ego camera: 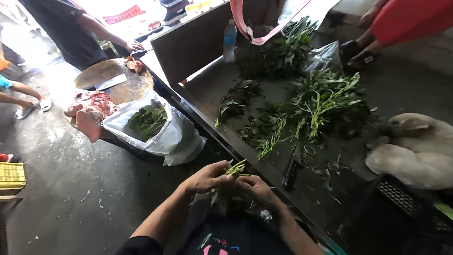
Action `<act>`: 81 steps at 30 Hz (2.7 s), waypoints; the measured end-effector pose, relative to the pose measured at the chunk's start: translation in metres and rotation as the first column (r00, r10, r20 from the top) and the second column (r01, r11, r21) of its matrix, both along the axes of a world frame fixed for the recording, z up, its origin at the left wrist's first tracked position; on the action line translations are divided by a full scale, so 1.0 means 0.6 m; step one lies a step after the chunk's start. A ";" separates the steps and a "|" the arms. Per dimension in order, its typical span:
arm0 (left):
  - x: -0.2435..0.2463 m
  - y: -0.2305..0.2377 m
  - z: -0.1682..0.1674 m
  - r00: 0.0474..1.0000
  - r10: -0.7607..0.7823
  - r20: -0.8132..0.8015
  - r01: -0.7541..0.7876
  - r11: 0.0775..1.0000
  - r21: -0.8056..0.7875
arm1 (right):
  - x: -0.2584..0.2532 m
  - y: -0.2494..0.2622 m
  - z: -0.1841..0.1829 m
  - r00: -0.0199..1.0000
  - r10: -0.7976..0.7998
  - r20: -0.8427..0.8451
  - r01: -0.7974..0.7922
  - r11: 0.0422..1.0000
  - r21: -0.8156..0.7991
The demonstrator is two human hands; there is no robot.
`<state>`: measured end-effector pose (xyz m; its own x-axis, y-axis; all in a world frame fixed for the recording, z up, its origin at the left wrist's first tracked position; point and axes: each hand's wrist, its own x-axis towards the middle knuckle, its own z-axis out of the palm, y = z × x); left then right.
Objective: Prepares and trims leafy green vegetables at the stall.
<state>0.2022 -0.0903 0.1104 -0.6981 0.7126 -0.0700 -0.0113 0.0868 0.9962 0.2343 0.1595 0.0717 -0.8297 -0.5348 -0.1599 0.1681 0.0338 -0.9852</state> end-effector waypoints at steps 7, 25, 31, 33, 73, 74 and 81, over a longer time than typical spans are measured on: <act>0.001 0.033 0.013 0.953 0.249 -0.171 -0.278 0.944 -0.176 | -0.014 0.003 -0.011 0.939 -0.111 0.327 0.221 0.921 -0.321; 0.018 0.048 0.015 0.943 0.304 -0.134 -0.327 0.918 -0.223 | -0.001 -0.034 -0.049 0.748 -0.243 0.617 0.481 0.840 -0.252; 0.039 0.064 0.019 0.856 0.013 -0.517 -0.388 0.679 -0.624 | -0.037 -0.023 0.100 0.883 -0.346 0.317 0.333 0.938 0.098; 0.025 0.064 0.026 0.827 0.097 -0.554 -0.480 0.635 -0.605 | -0.007 -0.041 0.096 0.905 -0.328 0.270 0.332 0.943 0.032; -0.061 0.129 -0.017 0.998 -0.063 -0.010 0.050 0.870 -0.491 | -0.052 0.226 -0.087 0.565 -0.823 -0.056 0.402 0.215 0.890; -0.068 0.141 -0.012 0.996 -0.086 -0.027 0.056 0.823 -0.566 | -0.034 0.220 -0.072 0.568 -0.819 -0.078 0.434 0.218 0.874; -0.081 0.213 -0.033 0.976 -0.206 -0.066 0.056 0.535 -0.843 | 0.041 0.114 0.007 0.865 -0.496 -0.078 0.389 0.564 0.729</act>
<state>0.1533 0.0378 0.0906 -0.6561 0.4680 -0.5921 0.2023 0.8648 0.4595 0.2591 0.2282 0.0760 -0.8746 0.2162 -0.4340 0.4718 0.5860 -0.6588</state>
